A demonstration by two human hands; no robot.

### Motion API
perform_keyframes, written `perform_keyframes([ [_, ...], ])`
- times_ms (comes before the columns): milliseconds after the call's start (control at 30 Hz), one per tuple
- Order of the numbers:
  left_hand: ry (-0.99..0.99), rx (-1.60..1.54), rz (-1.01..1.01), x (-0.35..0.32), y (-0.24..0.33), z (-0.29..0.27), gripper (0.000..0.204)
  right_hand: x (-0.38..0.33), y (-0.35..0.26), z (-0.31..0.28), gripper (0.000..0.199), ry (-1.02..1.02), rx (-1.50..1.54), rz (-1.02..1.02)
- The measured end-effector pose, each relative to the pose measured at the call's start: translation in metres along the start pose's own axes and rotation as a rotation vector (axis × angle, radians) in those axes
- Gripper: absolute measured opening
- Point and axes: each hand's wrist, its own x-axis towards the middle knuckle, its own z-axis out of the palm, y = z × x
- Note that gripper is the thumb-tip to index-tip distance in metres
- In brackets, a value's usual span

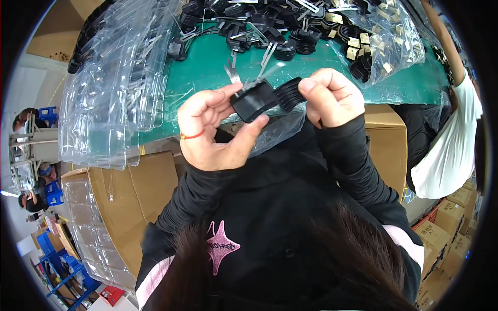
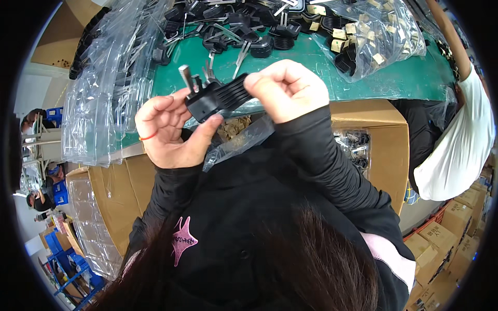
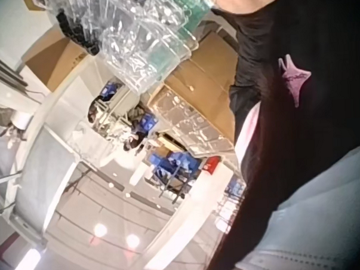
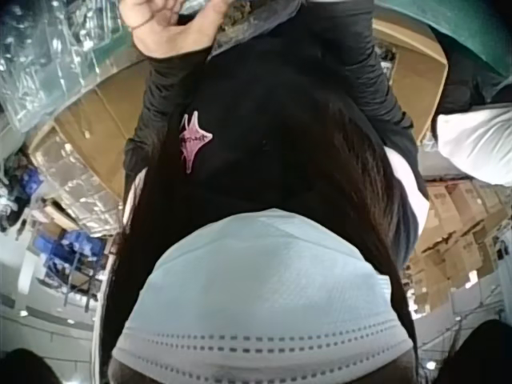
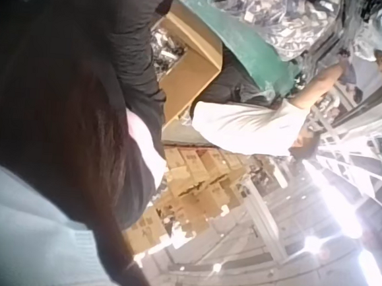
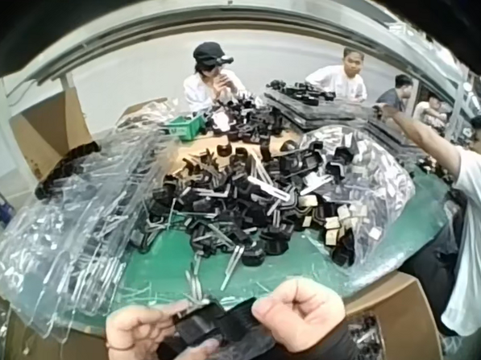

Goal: Assembling small black plastic components into brackets at a factory workbench.

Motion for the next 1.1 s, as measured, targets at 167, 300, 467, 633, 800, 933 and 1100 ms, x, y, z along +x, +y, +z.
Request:
perform_keyframes([
  [167,0.004,0.063,-0.006,-0.003,0.003,0.004,0.071,-0.003,0.003,0.013,0.011,-0.022,-0.110,-0.003],
  [300,-0.011,0.052,0.019,-0.003,0.001,0.005,0.072,-0.004,0.011,0.016,0.012,-0.015,-0.165,-0.128],
  [467,0.020,0.025,0.077,-0.003,0.000,0.007,0.069,-0.006,0.010,0.018,0.013,-0.043,-0.129,-0.119],
  [633,0.029,0.013,0.086,-0.003,0.001,0.008,0.069,-0.007,0.011,0.019,0.012,-0.032,-0.178,-0.186],
  [800,0.033,0.002,0.121,-0.002,0.001,0.008,0.067,-0.007,0.012,0.020,0.012,-0.028,-0.207,-0.206],
  [933,0.024,0.003,0.145,0.000,0.002,0.009,0.063,-0.006,0.016,0.019,0.013,-0.005,-0.293,-0.334],
  [1100,0.073,0.003,0.213,-0.004,0.001,0.006,0.057,-0.009,0.010,0.021,0.015,0.005,-0.460,-0.506],
])
